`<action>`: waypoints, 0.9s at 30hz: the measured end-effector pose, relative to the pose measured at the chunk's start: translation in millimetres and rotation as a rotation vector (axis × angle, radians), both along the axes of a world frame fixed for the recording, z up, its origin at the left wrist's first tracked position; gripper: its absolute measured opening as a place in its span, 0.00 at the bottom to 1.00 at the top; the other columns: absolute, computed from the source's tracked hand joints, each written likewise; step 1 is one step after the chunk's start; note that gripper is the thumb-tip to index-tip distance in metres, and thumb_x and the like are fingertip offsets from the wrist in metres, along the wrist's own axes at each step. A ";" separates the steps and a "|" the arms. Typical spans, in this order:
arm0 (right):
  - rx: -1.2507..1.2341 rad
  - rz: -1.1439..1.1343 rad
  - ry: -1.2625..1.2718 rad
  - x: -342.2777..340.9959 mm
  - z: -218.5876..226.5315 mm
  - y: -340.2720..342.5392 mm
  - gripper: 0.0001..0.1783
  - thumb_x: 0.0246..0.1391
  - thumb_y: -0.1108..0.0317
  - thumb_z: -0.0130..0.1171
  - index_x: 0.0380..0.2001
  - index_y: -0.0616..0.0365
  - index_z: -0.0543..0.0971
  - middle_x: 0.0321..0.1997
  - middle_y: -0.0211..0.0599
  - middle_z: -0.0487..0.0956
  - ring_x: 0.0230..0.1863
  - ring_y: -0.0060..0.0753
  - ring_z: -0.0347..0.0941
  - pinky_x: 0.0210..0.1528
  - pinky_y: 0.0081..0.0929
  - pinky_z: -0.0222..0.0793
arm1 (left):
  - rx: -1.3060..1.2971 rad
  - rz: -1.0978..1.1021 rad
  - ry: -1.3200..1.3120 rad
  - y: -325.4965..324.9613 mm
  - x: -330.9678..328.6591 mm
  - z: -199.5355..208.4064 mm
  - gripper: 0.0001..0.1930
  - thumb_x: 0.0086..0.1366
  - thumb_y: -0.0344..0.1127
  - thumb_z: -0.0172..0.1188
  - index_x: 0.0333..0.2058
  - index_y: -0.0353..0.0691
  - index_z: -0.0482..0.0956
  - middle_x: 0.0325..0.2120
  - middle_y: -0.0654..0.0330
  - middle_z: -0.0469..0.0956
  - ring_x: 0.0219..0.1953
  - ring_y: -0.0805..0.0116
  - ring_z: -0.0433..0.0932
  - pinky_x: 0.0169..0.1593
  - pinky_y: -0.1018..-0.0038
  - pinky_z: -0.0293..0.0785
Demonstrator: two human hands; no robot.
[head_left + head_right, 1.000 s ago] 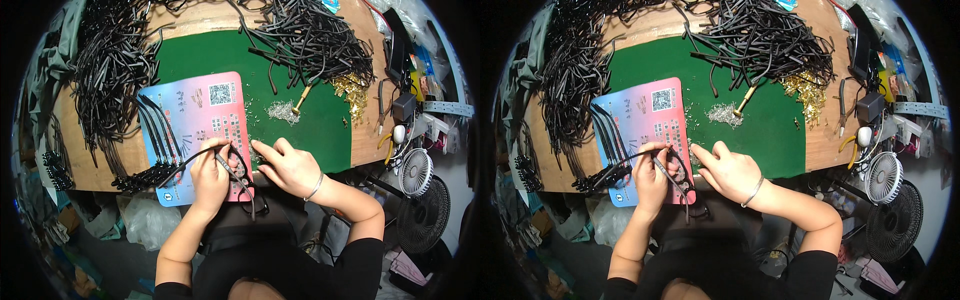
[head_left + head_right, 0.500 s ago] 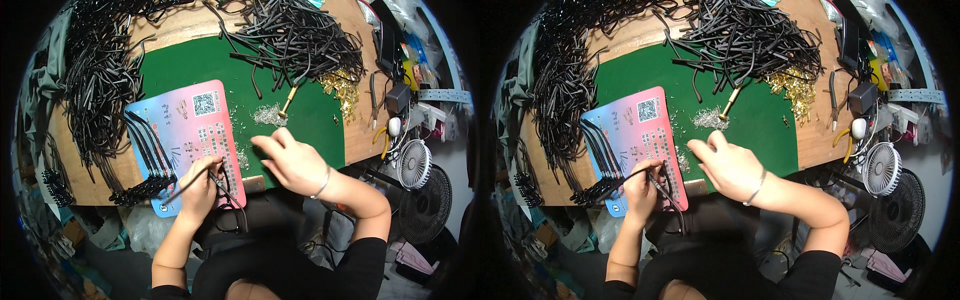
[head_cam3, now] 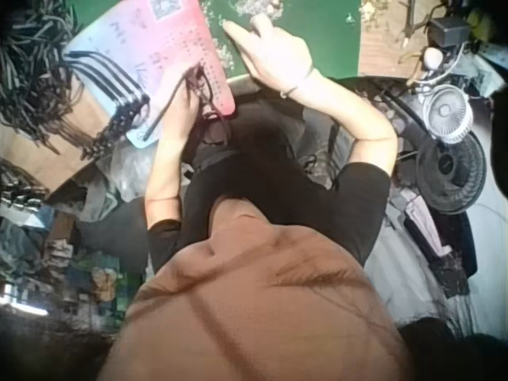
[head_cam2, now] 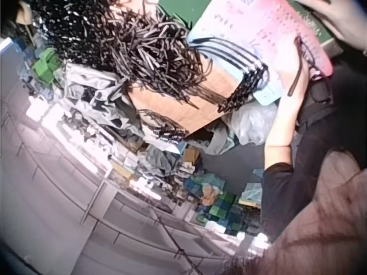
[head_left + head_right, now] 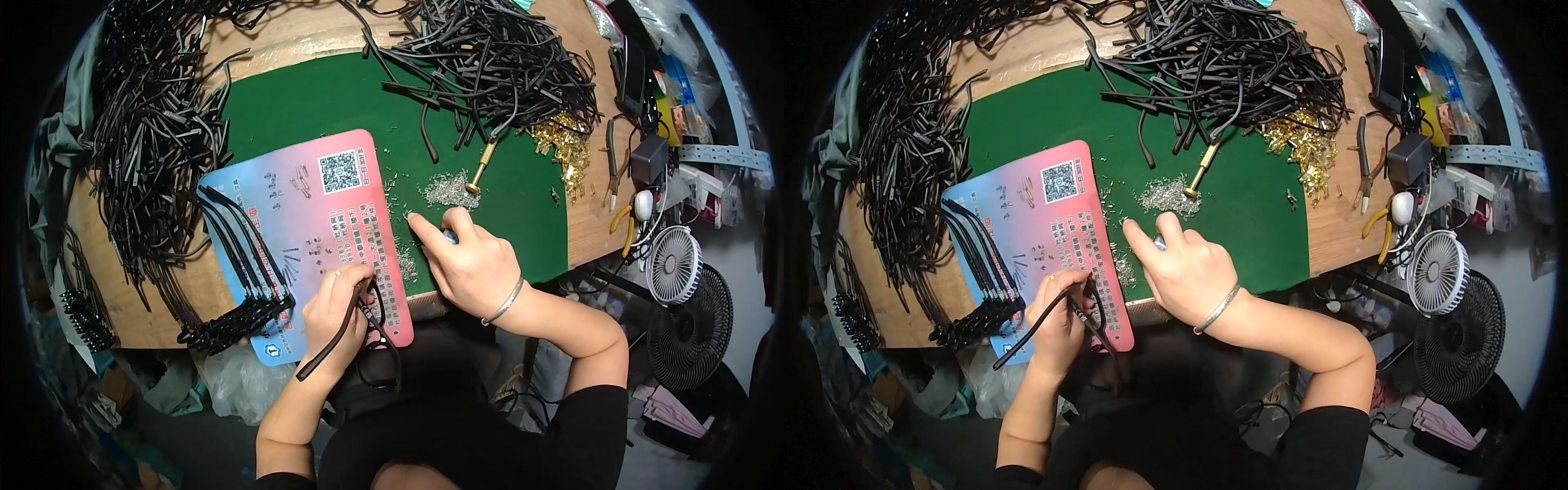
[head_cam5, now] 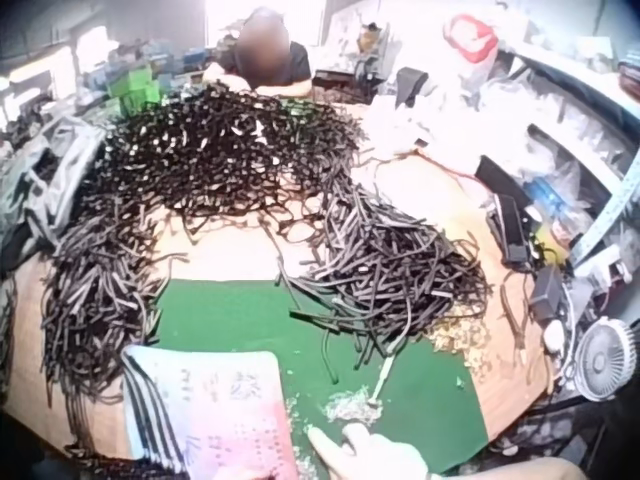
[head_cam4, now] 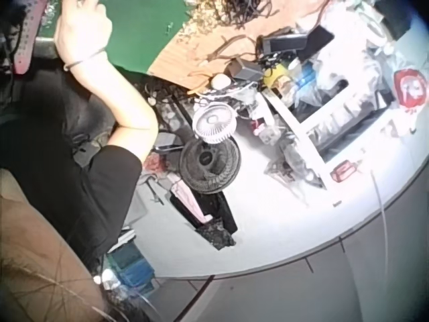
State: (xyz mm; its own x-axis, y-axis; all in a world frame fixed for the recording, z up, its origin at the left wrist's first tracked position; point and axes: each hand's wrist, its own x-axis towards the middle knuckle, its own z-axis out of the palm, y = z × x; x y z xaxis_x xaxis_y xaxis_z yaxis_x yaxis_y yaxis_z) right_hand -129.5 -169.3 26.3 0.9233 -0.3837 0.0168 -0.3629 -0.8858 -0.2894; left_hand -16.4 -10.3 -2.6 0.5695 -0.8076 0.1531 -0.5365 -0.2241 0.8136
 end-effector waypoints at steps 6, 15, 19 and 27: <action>-0.059 0.026 -0.010 2.1 -2.3 1.4 0.25 0.41 0.71 0.58 0.48 0.49 0.72 0.30 0.37 0.66 0.19 0.32 0.69 0.16 0.28 0.68 | 0.025 0.008 -0.009 -0.7 -1.0 1.6 0.20 0.43 0.12 0.50 0.36 0.37 0.72 0.27 0.58 0.73 0.23 0.68 0.75 0.26 0.75 0.73; 0.532 0.196 0.112 -10.1 18.5 -15.2 0.22 0.49 0.69 0.54 0.51 0.47 0.72 0.31 0.40 0.67 0.26 0.38 0.70 0.27 0.30 0.71 | 0.111 0.006 0.328 2.7 3.0 5.7 0.06 0.60 0.22 0.53 0.36 0.33 0.74 0.22 0.56 0.74 0.21 0.70 0.76 0.27 0.77 0.72; 0.579 0.291 0.102 -13.0 2.4 0.4 0.22 0.51 0.66 0.54 0.52 0.45 0.70 0.34 0.39 0.67 0.26 0.38 0.72 0.26 0.31 0.72 | 0.233 -0.021 0.471 -8.1 10.5 20.1 0.04 0.62 0.23 0.51 0.35 0.32 0.74 0.26 0.58 0.74 0.22 0.75 0.76 0.27 0.78 0.73; 0.585 0.314 0.028 -11.8 -2.8 -0.1 0.21 0.50 0.67 0.54 0.50 0.48 0.71 0.32 0.39 0.66 0.23 0.38 0.71 0.23 0.31 0.72 | 0.205 -0.007 0.333 -9.0 2.2 18.3 0.06 0.60 0.19 0.51 0.35 0.33 0.74 0.26 0.57 0.75 0.22 0.73 0.77 0.27 0.77 0.73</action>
